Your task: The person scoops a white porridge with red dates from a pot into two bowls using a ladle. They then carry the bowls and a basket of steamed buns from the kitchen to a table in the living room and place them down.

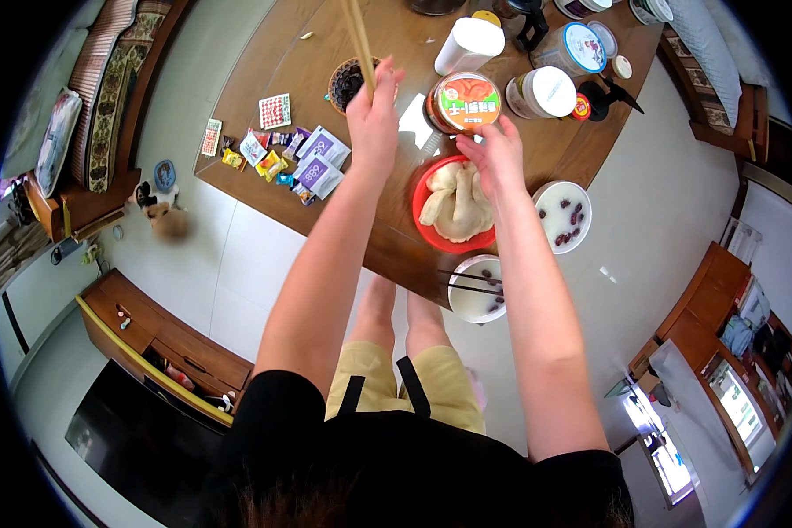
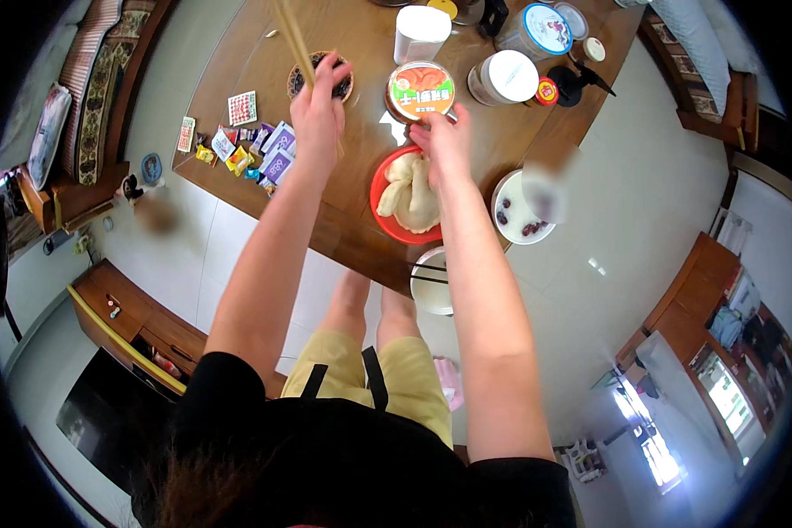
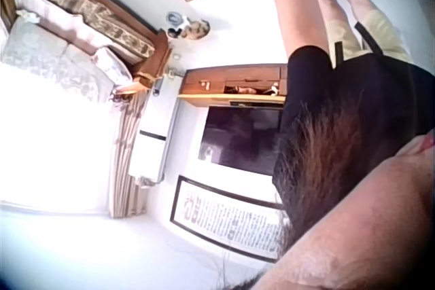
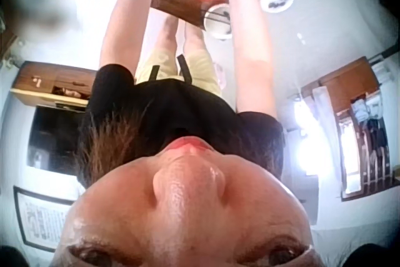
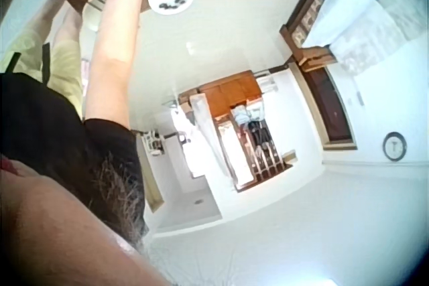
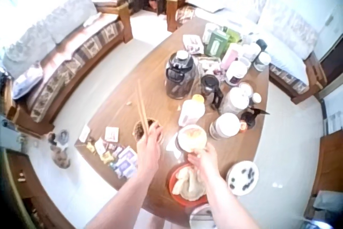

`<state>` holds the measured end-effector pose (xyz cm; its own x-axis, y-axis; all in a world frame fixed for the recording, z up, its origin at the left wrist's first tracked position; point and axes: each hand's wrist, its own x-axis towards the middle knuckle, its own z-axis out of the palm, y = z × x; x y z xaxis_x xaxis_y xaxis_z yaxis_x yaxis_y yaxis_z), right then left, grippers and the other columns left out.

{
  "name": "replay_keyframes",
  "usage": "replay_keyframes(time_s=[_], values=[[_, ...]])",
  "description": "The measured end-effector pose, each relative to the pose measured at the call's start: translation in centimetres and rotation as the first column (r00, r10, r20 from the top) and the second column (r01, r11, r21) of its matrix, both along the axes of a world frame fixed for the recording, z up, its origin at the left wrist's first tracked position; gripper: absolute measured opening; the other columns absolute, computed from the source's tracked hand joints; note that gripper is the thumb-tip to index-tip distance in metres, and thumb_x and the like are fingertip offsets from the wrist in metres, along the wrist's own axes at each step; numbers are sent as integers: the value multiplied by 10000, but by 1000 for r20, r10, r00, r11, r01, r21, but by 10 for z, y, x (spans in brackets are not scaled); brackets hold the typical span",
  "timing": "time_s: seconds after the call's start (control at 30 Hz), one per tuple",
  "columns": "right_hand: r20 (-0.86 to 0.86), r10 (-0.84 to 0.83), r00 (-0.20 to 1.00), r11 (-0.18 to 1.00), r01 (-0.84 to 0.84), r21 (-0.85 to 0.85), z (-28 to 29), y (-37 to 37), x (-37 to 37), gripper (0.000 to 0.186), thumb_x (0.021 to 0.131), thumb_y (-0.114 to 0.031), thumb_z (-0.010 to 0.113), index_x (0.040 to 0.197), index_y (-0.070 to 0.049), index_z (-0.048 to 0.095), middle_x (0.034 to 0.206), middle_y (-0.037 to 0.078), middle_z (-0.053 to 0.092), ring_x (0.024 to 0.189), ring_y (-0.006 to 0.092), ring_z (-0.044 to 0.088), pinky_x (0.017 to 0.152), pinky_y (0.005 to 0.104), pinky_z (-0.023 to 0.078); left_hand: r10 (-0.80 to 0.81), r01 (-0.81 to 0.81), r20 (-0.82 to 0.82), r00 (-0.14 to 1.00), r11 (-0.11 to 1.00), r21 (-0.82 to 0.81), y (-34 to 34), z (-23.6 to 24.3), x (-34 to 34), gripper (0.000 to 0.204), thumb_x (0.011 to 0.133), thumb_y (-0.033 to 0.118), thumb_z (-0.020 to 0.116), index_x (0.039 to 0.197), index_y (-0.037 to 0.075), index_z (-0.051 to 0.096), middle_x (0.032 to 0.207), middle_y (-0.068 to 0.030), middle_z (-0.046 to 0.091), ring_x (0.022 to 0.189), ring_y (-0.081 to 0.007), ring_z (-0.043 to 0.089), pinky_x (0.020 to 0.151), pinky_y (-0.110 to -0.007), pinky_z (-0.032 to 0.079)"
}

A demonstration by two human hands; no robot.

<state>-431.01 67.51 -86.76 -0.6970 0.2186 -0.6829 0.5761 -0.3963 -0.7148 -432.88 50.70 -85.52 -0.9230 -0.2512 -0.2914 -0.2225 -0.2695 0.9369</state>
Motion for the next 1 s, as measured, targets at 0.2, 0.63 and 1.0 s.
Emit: replay_keyframes(time_s=[0.2, 0.63, 1.0], values=[[-59, 22, 998, 1000, -23, -18, -9, -6, -20, 663, 834, -26, 545, 1414, 2, 226, 1047, 147, 547, 804, 223, 650, 714, 317, 569, -34, 27, 79, 996, 996, 88, 6, -1, -53, 505, 959, 390, 489, 1330, 47, 478, 1206, -181, 596, 400, -37, 337, 363, -208, 263], [-126, 91, 988, 976, -113, -188, -3, -3, -63, 711, 848, 17, 470, 1472, 9, 130, 1271, 209, 485, 1034, 326, 601, 897, 390, 528, -10, -24, 189, 982, 985, 173, 4, -15, -57, 514, 954, 382, 498, 1358, 70, 439, 1170, -191, 614, 400, -54, 331, 355, -211, 252], [62, 263, 963, 852, -262, 454, 4, 77, 123, 563, 938, -231, 533, 1405, 21, 344, 1399, 205, 432, 1269, 253, 446, 1057, 343, 341, -57, 145, 260, 964, 930, -336, -5, -42, 140, 426, 1004, 318, 444, 1342, 65, 496, 1027, -43, 658, 591, 21, 372, 492, -136, 278]])
